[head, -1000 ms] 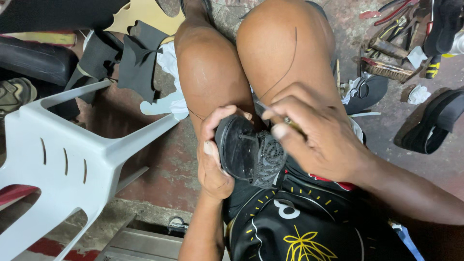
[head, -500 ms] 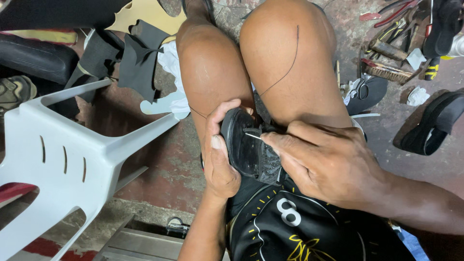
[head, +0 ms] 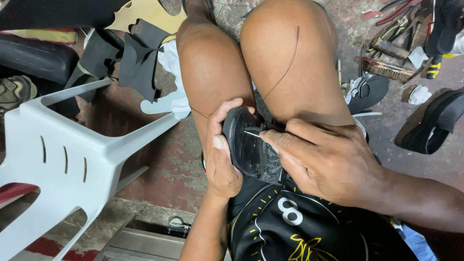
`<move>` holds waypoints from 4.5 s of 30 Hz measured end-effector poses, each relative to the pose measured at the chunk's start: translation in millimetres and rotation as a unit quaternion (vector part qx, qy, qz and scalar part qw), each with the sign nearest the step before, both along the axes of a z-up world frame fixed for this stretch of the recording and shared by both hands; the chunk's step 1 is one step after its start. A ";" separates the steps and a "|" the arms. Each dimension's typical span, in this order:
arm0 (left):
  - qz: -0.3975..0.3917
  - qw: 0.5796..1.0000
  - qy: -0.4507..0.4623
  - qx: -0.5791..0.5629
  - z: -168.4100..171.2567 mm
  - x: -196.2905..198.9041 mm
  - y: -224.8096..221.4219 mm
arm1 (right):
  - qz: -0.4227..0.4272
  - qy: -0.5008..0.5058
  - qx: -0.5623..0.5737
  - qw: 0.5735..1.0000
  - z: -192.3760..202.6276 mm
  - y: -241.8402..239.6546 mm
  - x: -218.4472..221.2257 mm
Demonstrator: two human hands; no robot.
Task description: The person sews a shoe by hand using a needle and thread, pulling the thread through the material repeatedly while holding the shoe in their lap.
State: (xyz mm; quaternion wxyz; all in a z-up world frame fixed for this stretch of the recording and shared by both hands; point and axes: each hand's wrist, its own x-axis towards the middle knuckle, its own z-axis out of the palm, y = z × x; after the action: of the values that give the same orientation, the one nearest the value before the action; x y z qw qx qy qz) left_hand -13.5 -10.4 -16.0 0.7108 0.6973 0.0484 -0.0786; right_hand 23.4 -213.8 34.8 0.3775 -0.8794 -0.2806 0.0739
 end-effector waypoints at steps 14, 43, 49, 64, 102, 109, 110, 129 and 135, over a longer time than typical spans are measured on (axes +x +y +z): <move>-0.005 1.000 0.010 0.003 -1.4 2.7 2.8 | 0.001 0.017 -0.025 1.000 0.0 1.6 2.0; -0.008 0.989 -0.021 0.143 8.2 15.7 -5.0 | 0.094 0.105 -0.107 0.984 4.4 15.0 42.4; 0.002 0.989 -0.038 0.144 5.8 16.6 -7.4 | 0.089 0.097 -0.122 0.984 -0.6 20.6 35.4; -0.141 0.961 0.150 -0.183 1.0 26.4 38.2 | 0.012 0.193 -0.022 0.981 -9.9 -4.5 20.1; -0.122 0.989 0.080 0.041 13.3 53.9 7.2 | 0.023 0.228 0.049 0.972 -60.5 -29.6 55.5; -0.093 0.995 0.042 0.021 15.8 47.4 4.4 | 0.043 0.227 0.092 0.969 -64.9 -32.1 54.7; -0.080 0.997 0.017 0.011 16.2 44.3 6.2 | 0.046 0.235 0.100 0.966 -66.6 -35.2 53.8; -0.019 0.981 -0.019 0.190 -8.8 -4.6 26.5 | 0.028 0.183 0.048 0.982 -43.4 -20.1 39.0; 0.083 0.893 0.074 -0.437 -17.1 -4.4 43.5 | 0.004 0.158 0.024 0.987 -25.8 -4.7 31.3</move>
State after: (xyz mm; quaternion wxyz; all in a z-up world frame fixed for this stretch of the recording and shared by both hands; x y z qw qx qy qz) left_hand -18.0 33.2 -33.1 0.9420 0.3024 0.1187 -0.0839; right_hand 54.8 -218.5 9.0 0.4373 -0.8464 -0.2228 0.2066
